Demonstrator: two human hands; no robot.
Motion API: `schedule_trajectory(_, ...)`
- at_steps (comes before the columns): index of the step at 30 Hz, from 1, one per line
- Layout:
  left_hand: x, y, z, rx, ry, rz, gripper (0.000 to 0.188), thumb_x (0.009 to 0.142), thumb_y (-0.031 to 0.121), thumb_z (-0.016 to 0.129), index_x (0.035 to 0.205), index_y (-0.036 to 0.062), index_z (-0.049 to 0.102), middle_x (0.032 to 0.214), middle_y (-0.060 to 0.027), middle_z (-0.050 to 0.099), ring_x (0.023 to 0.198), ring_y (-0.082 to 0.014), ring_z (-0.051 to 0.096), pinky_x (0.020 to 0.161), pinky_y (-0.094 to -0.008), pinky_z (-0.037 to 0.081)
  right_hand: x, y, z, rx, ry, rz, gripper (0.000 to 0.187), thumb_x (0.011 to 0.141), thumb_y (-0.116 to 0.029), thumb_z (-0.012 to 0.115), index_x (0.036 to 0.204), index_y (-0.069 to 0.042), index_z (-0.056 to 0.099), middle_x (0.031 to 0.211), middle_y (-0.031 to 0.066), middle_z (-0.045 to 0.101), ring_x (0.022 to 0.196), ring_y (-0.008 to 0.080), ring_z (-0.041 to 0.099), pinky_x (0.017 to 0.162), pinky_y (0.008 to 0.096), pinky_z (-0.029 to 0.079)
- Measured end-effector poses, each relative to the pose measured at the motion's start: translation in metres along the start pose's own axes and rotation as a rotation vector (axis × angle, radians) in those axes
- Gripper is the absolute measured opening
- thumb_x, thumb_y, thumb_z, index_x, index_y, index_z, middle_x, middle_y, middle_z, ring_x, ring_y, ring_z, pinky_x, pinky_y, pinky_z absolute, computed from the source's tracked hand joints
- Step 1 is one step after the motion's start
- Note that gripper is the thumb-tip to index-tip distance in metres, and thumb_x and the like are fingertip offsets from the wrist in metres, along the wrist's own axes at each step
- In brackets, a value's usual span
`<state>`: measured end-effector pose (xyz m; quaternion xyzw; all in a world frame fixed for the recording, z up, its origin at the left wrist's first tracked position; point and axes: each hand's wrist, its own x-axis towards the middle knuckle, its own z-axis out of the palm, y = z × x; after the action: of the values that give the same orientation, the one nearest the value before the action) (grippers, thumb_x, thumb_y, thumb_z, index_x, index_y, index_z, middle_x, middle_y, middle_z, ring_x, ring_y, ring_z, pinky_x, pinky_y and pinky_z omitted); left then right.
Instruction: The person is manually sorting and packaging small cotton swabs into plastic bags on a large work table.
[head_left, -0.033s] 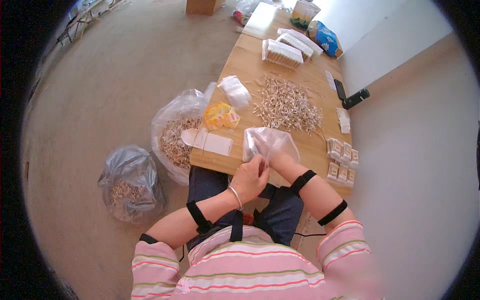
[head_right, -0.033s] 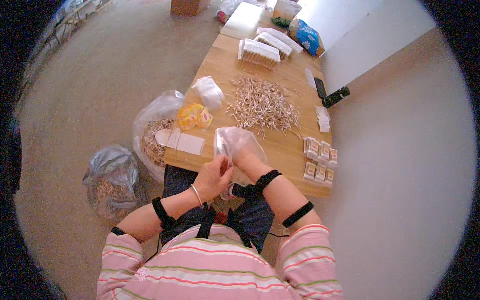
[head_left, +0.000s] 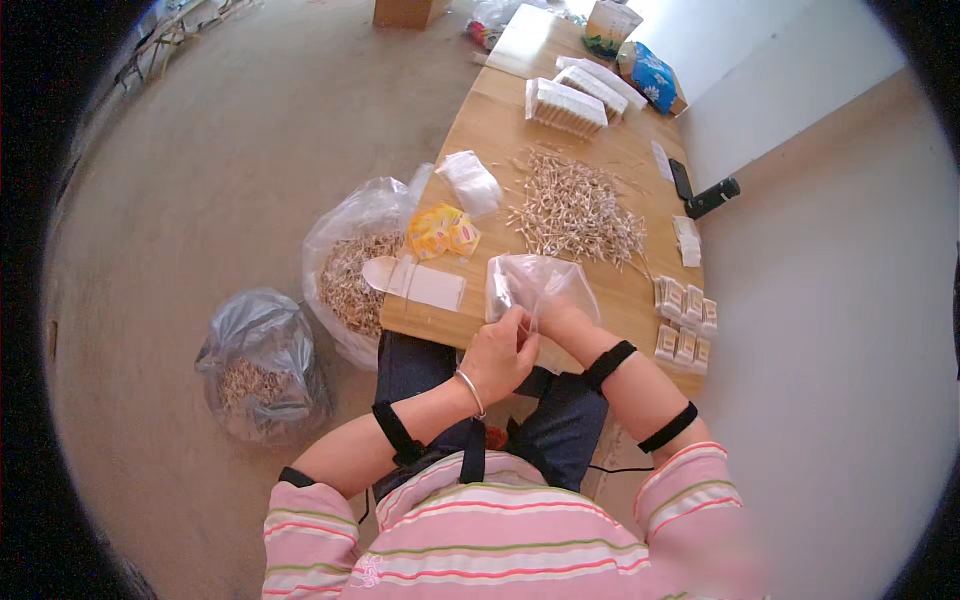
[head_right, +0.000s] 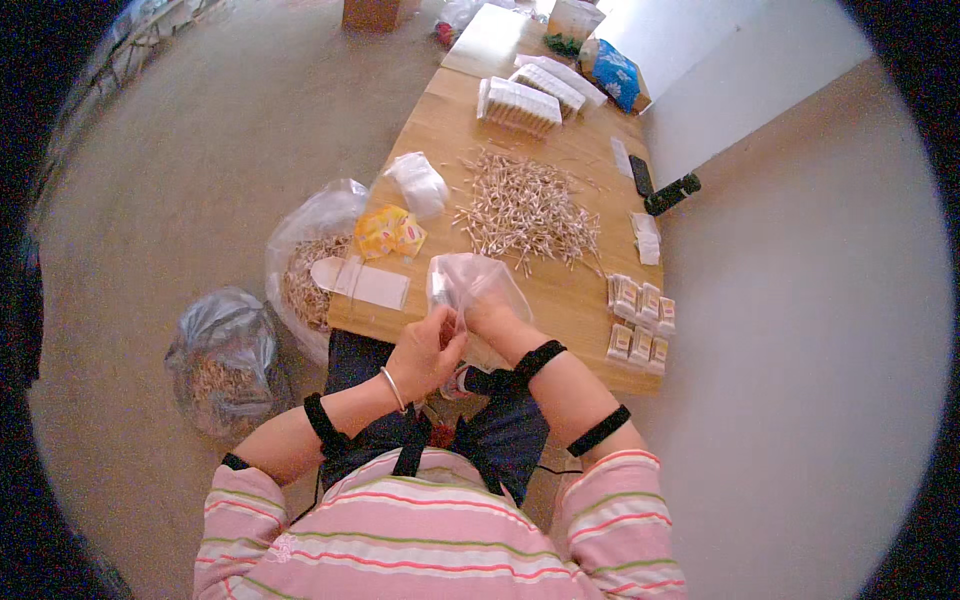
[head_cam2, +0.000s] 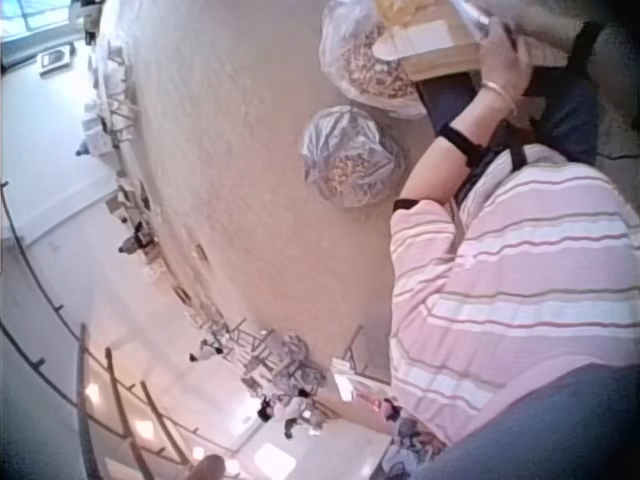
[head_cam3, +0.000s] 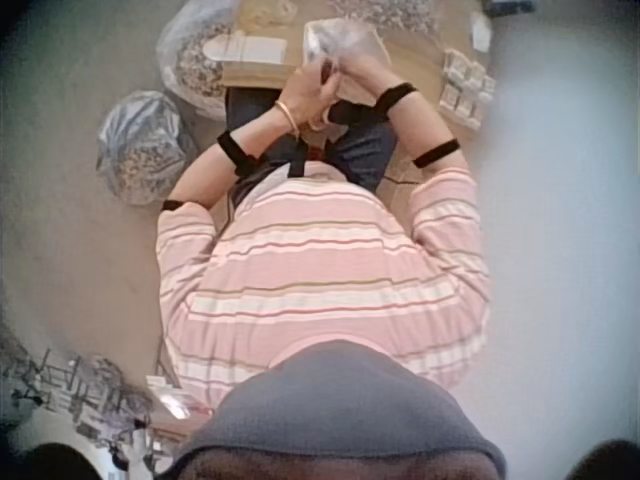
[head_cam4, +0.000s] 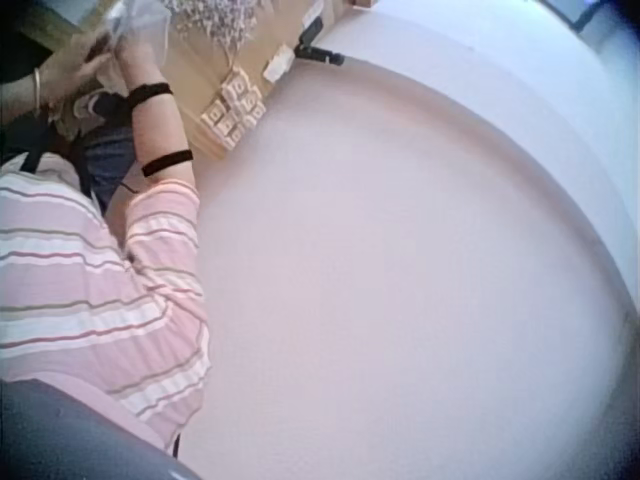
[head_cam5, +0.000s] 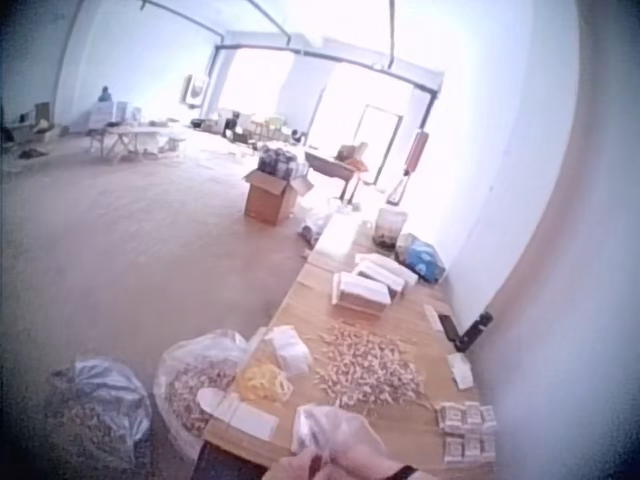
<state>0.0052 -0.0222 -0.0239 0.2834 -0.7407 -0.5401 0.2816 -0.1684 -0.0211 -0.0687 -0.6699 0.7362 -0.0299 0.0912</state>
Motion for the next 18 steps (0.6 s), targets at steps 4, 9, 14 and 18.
schedule_trajectory(4, 0.003, 0.004, -0.010, -0.075, 0.006, -0.050, 0.016, 0.083, 0.012, 0.059, 0.092, 0.0008, 0.053, 0.069, -0.0159, 0.062, 0.063, -0.0255, 0.063, 0.058, -0.0346, 0.049, -0.006, -0.004, -0.020, 0.188, -0.007, -0.103, 0.048, 0.074, -0.014, 0.062, 0.121, -0.015, 0.050, 0.118, 0.0139, 0.053, 0.108, 0.0349, 0.050, 0.093, 0.0402, 0.040)
schedule_trajectory(9, 0.007, 0.009, -0.008, -0.094, 0.025, -0.035, 0.016, 0.084, 0.012, 0.059, 0.093, 0.0009, 0.052, 0.069, -0.0149, 0.062, 0.062, -0.0232, 0.063, 0.057, -0.0333, 0.049, -0.005, -0.011, -0.024, 1.164, -0.206, 0.177, 0.042, 0.068, -0.015, 0.068, 0.108, -0.009, 0.056, 0.101, 0.0129, 0.062, 0.091, 0.0263, 0.059, 0.078, 0.0348, 0.047)
schedule_trajectory(14, 0.016, 0.015, -0.007, -0.217, 0.110, -0.001, 0.015, 0.085, 0.013, 0.059, 0.092, 0.0004, 0.052, 0.067, -0.0086, 0.062, 0.060, -0.0159, 0.061, 0.055, -0.0293, 0.048, 0.002, 0.004, -0.025, 0.244, -0.219, -0.040, 0.027, 0.071, -0.017, 0.066, 0.095, -0.004, 0.061, 0.091, 0.0166, 0.063, 0.085, 0.0282, 0.060, 0.073, 0.0372, 0.047)
schedule_trajectory(18, 0.020, 0.020, -0.019, -0.207, 0.070, -0.078, 0.015, 0.085, 0.012, 0.060, 0.091, 0.0005, 0.052, 0.068, -0.0068, 0.061, 0.059, -0.0126, 0.060, 0.054, -0.0260, 0.047, 0.002, -0.016, -0.056, 0.239, -0.285, -0.019, 0.018, 0.075, -0.016, 0.061, 0.088, -0.003, 0.062, 0.093, 0.0182, 0.062, 0.091, 0.0343, 0.059, 0.079, 0.0426, 0.047)
